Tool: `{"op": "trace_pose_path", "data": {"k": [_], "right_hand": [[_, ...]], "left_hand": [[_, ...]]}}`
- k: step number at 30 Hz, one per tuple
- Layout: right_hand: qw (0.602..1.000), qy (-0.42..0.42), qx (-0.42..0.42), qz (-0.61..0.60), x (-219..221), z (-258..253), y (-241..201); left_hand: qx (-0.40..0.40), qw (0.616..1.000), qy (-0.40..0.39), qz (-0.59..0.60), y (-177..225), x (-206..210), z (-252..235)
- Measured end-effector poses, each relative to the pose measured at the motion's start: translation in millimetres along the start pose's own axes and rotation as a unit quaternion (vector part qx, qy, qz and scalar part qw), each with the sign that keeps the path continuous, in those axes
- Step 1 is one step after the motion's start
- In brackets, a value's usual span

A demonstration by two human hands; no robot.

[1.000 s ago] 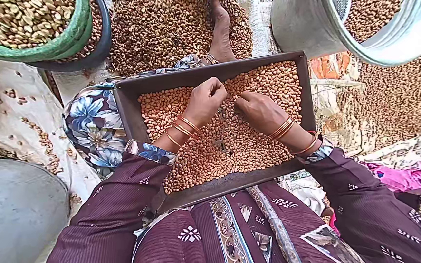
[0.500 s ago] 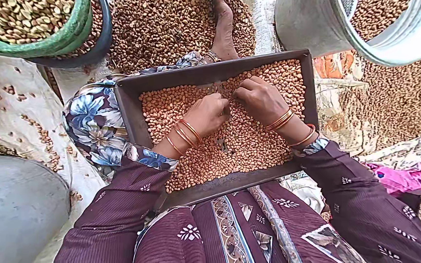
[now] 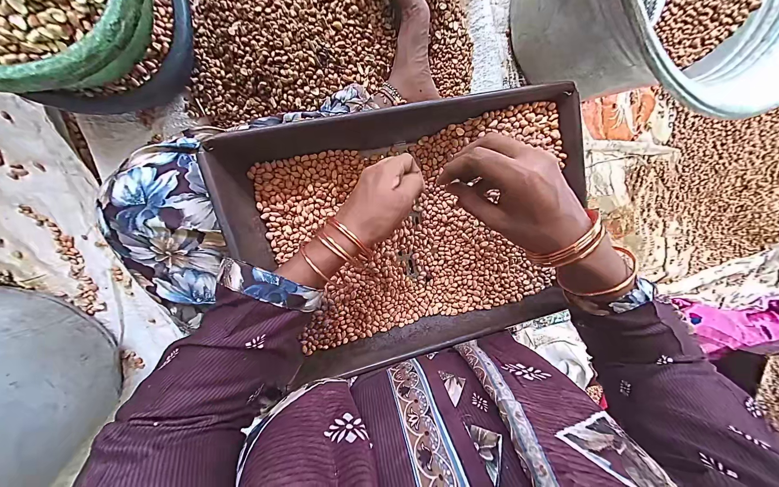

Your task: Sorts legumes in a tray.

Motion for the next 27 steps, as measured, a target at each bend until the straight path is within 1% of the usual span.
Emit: {"op": "trace_pose_path", "data": {"k": [1,2,3,4,5,6,7,8,9,11,14,17,20,24,25,27], "right_hand": [[1.000,0.000,-0.015,-0.016,1.0,0.5,-5.4],[1.000,0.001,-0.021,-0.017,1.5,1.0,-8.2],[1.000,0.001,-0.019,-0.005,0.8,1.8,-8.4],[1.000,-0.003,-0.010,0.011,-0.8,3.3,-6.3],[1.000,-0.011,0.001,0.027,-2.7,5.4,-2.7],[0.999,-0.020,0.013,0.038,-4.3,8.1,0.9],[0.998,-0.028,0.022,0.047,-5.1,11.1,4.0],[0.997,-0.036,0.031,0.053,-5.6,14.6,5.3],[0.997,-0.042,0.041,0.057,-6.0,18.2,5.4],[0.995,-0.048,0.057,0.069,-8.4,24.6,6.0],[0.990,-0.050,0.102,0.089,-17.1,32.0,-1.8],[0.983,-0.062,0.133,0.106,-22.8,37.9,-5.8],[0.979,-0.077,0.155,0.111,-22.0,42.1,-9.9],[0.981,-0.087,0.134,0.106,-18.3,48.7,-19.1],[0.982,-0.086,0.132,0.106,-17.5,48.2,-20.0],[0.982,-0.084,0.133,0.103,-17.3,46.6,-22.3]], "left_hand": [[-0.037,0.993,-0.015,0.109,-1.0,-0.5,-2.2],[-0.058,0.979,-0.038,0.190,-1.2,0.3,-2.5],[-0.065,0.974,-0.060,0.209,-1.2,1.9,-1.4],[-0.053,0.983,-0.070,0.161,-1.2,4.2,0.8],[-0.022,0.995,-0.076,0.068,0.2,5.4,4.3],[0.024,0.995,-0.087,-0.041,1.7,6.7,8.2],[0.072,0.983,-0.089,-0.141,0.1,11.0,10.6],[0.104,0.966,-0.094,-0.216,-2.9,16.2,12.7],[0.121,0.951,-0.097,-0.266,-5.5,21.3,14.3],[0.140,0.926,-0.091,-0.339,-3.3,27.6,16.6],[0.148,0.893,-0.085,-0.416,10.7,30.2,20.7],[0.126,0.878,-0.109,-0.449,19.7,32.2,24.4],[0.128,0.882,-0.105,-0.442,18.2,33.6,24.7],[0.152,0.890,-0.077,-0.424,11.0,38.3,21.5],[0.152,0.902,-0.067,-0.398,8.1,36.3,18.9],[0.132,0.949,-0.027,-0.286,2.6,22.1,12.6]]}}
Point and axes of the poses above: each hand's wrist, its own z-axis away from the middle knuckle, its own x-axis out of the palm, y = z × x, the point moved 2 cm from there along -z, towards the middle knuckle, and after that the axes turned 12 degrees about -z, right-handed, at the moved point
